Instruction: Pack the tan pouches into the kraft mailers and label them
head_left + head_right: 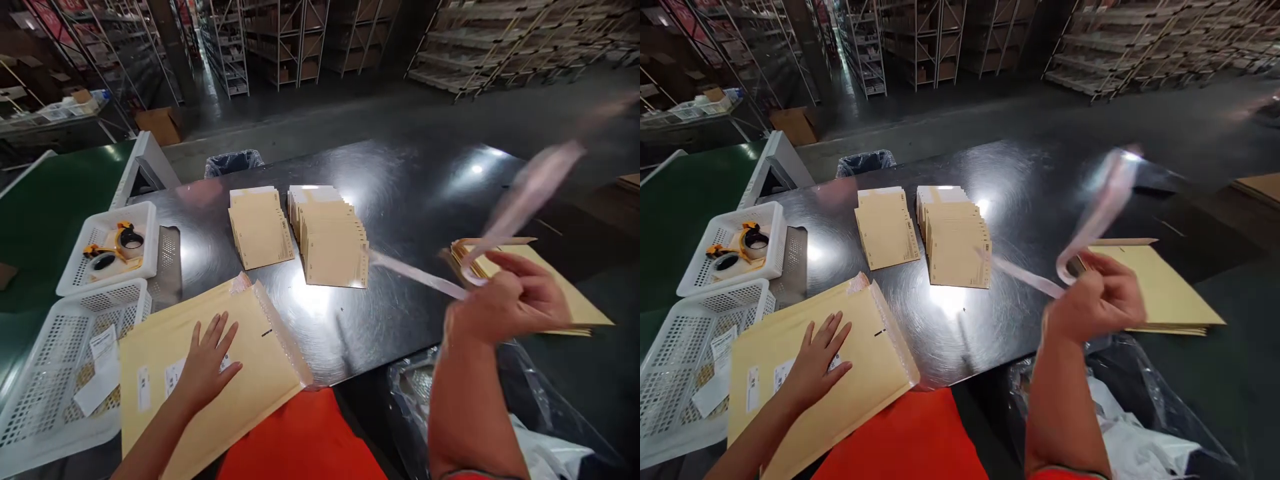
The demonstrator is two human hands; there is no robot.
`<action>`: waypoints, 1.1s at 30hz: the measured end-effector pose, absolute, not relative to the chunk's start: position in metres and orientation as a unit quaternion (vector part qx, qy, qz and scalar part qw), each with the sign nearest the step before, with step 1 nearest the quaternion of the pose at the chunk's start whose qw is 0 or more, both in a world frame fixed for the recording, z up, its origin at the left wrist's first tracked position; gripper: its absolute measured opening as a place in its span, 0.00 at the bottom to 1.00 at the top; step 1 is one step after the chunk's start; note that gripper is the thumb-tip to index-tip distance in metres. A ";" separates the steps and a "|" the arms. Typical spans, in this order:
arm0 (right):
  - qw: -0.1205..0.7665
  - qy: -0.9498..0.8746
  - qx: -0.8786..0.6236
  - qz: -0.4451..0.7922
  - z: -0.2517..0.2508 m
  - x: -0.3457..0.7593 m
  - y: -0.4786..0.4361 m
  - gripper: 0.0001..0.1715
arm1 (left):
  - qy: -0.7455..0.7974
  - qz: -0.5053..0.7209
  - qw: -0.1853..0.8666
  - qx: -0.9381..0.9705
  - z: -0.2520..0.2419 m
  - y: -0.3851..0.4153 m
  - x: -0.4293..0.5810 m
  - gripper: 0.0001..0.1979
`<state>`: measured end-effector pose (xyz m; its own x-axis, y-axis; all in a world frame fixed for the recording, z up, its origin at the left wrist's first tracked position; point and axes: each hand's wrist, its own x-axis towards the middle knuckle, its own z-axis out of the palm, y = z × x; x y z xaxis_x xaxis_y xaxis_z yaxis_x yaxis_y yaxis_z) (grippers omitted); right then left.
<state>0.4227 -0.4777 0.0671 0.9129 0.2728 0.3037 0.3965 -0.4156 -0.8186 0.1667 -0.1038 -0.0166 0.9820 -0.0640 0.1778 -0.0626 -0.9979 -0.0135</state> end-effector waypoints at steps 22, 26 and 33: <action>0.082 -0.502 -0.852 0.124 -0.024 0.332 -0.242 0.15 | 0.005 -0.080 -0.078 -0.994 -0.043 -0.132 0.177 0.47; 0.085 -0.414 -0.901 0.101 -0.006 0.369 -0.190 0.19 | 0.005 -0.072 -0.061 -0.996 -0.046 -0.131 0.178 0.45; 0.132 -0.419 -0.881 0.176 -0.060 0.279 -0.333 0.10 | -0.036 -0.081 -0.121 -0.989 -0.038 -0.141 0.189 0.42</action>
